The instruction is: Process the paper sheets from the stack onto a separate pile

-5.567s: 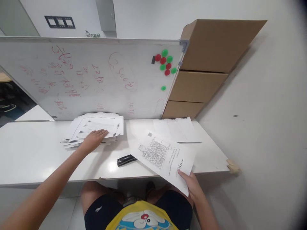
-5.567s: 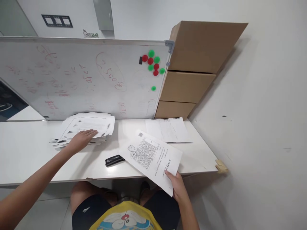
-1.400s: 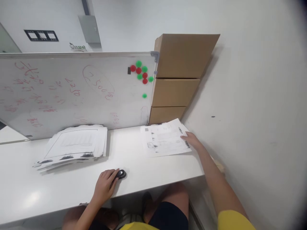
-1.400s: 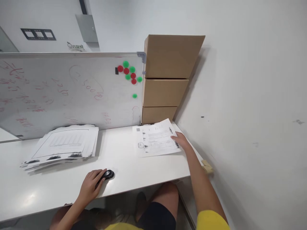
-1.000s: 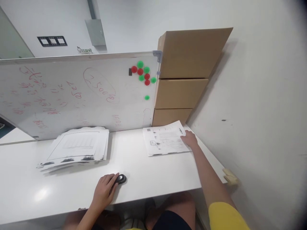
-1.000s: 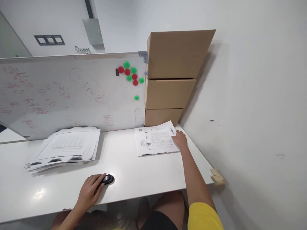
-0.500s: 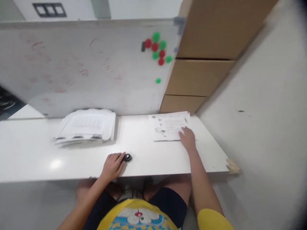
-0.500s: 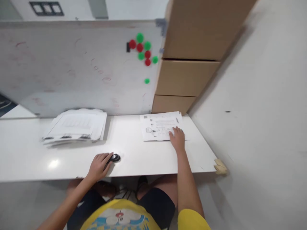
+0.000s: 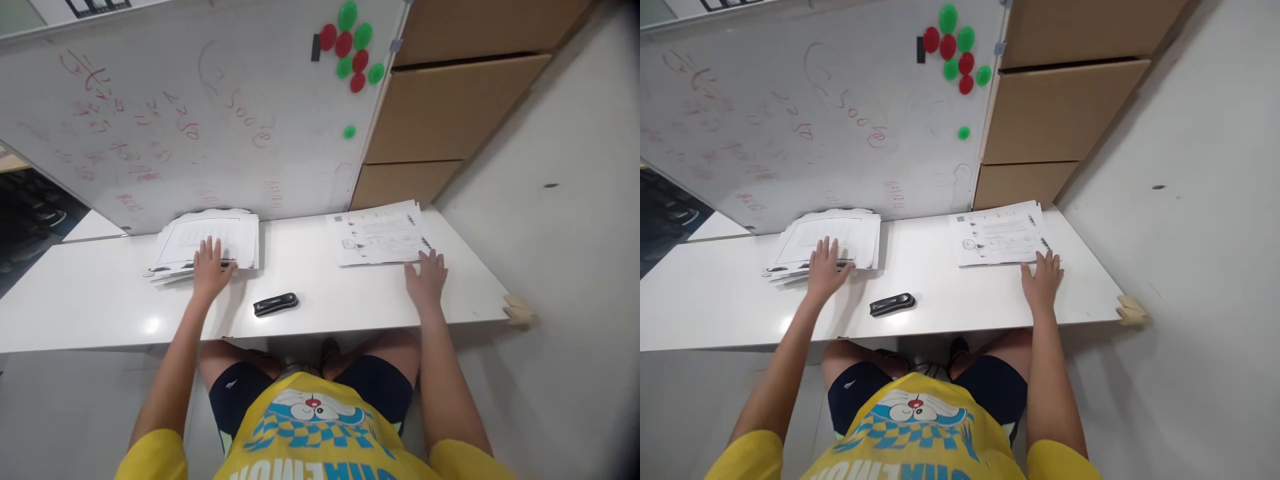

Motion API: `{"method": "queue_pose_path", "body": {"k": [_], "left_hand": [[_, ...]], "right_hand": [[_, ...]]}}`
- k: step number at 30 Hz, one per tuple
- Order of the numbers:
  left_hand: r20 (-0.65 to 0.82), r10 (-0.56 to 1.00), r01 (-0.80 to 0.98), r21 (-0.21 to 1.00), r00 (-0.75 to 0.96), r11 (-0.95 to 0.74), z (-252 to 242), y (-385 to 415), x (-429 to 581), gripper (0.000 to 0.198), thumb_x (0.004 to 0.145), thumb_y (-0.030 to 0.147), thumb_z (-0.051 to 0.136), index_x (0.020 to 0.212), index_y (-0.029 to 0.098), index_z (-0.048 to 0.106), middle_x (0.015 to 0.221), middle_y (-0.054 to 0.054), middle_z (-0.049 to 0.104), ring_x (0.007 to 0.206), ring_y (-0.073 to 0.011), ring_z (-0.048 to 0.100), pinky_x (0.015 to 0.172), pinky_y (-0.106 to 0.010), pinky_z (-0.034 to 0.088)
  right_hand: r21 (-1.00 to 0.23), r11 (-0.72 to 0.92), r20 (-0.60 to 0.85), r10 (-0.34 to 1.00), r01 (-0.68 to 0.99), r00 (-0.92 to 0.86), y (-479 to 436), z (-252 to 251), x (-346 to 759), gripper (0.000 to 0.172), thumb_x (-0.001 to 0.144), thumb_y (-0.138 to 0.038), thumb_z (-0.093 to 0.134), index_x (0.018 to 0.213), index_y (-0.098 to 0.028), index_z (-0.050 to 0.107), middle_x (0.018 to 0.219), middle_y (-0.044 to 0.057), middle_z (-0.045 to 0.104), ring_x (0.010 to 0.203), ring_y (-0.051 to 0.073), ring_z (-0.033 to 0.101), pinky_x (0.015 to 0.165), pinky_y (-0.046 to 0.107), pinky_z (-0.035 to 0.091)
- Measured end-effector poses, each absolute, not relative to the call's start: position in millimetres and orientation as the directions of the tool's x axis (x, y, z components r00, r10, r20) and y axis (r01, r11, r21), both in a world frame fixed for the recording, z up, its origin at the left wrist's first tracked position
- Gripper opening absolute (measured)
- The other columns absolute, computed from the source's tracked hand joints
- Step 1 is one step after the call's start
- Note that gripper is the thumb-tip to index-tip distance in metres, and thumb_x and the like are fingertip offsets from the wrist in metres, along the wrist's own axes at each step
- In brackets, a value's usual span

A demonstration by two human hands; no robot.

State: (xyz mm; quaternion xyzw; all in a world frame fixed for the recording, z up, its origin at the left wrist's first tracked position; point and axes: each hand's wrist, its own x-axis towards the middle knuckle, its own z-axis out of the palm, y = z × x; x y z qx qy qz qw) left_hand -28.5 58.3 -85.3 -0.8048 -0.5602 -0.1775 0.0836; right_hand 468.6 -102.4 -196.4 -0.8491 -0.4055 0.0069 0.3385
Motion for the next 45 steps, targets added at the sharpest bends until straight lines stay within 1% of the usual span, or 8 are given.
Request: {"method": "queue_pose_path", "body": {"k": [3,6,11,15,19,25,33,45], "left_hand": [[0.280,0.895,0.934,-0.023,0.347,-0.356,-80,87,-46,0.068,0.086,0.048,0.051,0.143,0.013,0.038,0.151,-0.019,0.035,0.139,-0.0393,0.029,0.109,-0.054,0.027],[0.320,0.877,0.931,-0.047,0.358,-0.362,-81,94,-54,0.049,0.090,0.036,0.044,0.134,0.017,0.051,0.142,-0.015,0.048,0.129,-0.0366,0.042,0.102,-0.051,0.036],[0.478,0.812,0.893,0.112,0.336,-0.436,-81,88,-62,0.043,0.088,0.018,0.035,0.124,0.017,0.060,0.120,-0.010,0.066,0.114,-0.0267,0.058,0.094,-0.041,0.045],[0.527,0.751,0.869,0.048,0.397,-0.493,-82,75,-62,0.045,0.087,0.015,0.038,0.128,0.016,0.057,0.125,-0.011,0.064,0.128,-0.0275,0.050,0.103,-0.043,0.039],[0.350,0.724,0.790,-0.084,0.594,-0.607,-86,71,-57,0.046,0.087,0.017,0.040,0.130,0.018,0.056,0.138,-0.008,0.055,0.139,-0.0314,0.036,0.109,-0.049,0.031],[0.290,0.783,0.828,-0.063,0.550,-0.558,-87,87,-58,0.051,0.086,0.028,0.044,0.135,0.015,0.051,0.140,-0.009,0.053,0.133,-0.0304,0.042,0.104,-0.045,0.038],[0.190,0.801,0.822,-0.198,0.567,-0.534,-69,84,-49,0.057,0.084,0.037,0.053,0.138,0.020,0.047,0.146,-0.009,0.046,0.125,-0.0380,0.043,0.094,-0.051,0.041],[0.211,0.774,0.799,-0.240,0.597,-0.551,-58,94,-41,0.046,0.089,0.037,0.041,0.127,0.018,0.059,0.131,-0.012,0.059,0.114,-0.0370,0.053,0.084,-0.049,0.048]], "right_hand": [[-0.572,-0.457,0.260,0.687,0.681,0.679,-112,-202,460,0.056,0.088,-0.039,0.042,0.136,-0.011,0.047,0.154,0.020,0.032,0.144,0.033,0.018,0.114,0.057,0.011],[-0.568,-0.449,0.280,0.683,0.690,0.674,-115,-205,455,0.052,0.086,-0.036,0.045,0.130,-0.011,0.052,0.149,0.021,0.039,0.142,0.035,0.024,0.113,0.060,0.014],[-0.608,-0.381,0.396,0.615,0.697,0.682,-118,-205,447,0.041,0.086,-0.031,0.045,0.120,-0.012,0.058,0.140,0.021,0.050,0.137,0.034,0.034,0.111,0.062,0.018],[-0.648,-0.234,0.530,0.545,0.725,0.650,-125,-203,423,0.035,0.089,-0.027,0.040,0.115,-0.016,0.060,0.124,0.017,0.062,0.126,0.029,0.048,0.108,0.055,0.032],[-0.600,-0.172,0.568,0.596,0.781,0.567,-127,-205,401,0.031,0.089,-0.026,0.042,0.112,-0.018,0.062,0.119,0.014,0.065,0.122,0.028,0.052,0.106,0.053,0.036],[-0.559,-0.258,0.513,0.638,0.788,0.573,-123,-212,403,0.039,0.087,-0.029,0.045,0.119,-0.013,0.058,0.120,0.019,0.064,0.121,0.032,0.051,0.104,0.054,0.040],[-0.504,-0.295,0.475,0.690,0.811,0.546,-121,-212,401,0.040,0.087,-0.028,0.044,0.122,-0.011,0.057,0.124,0.021,0.061,0.122,0.034,0.050,0.103,0.055,0.039],[-0.534,-0.283,0.471,0.683,0.796,0.559,-118,-208,399,0.035,0.087,-0.026,0.047,0.117,-0.013,0.059,0.125,0.020,0.061,0.121,0.033,0.050,0.104,0.055,0.037]]}}
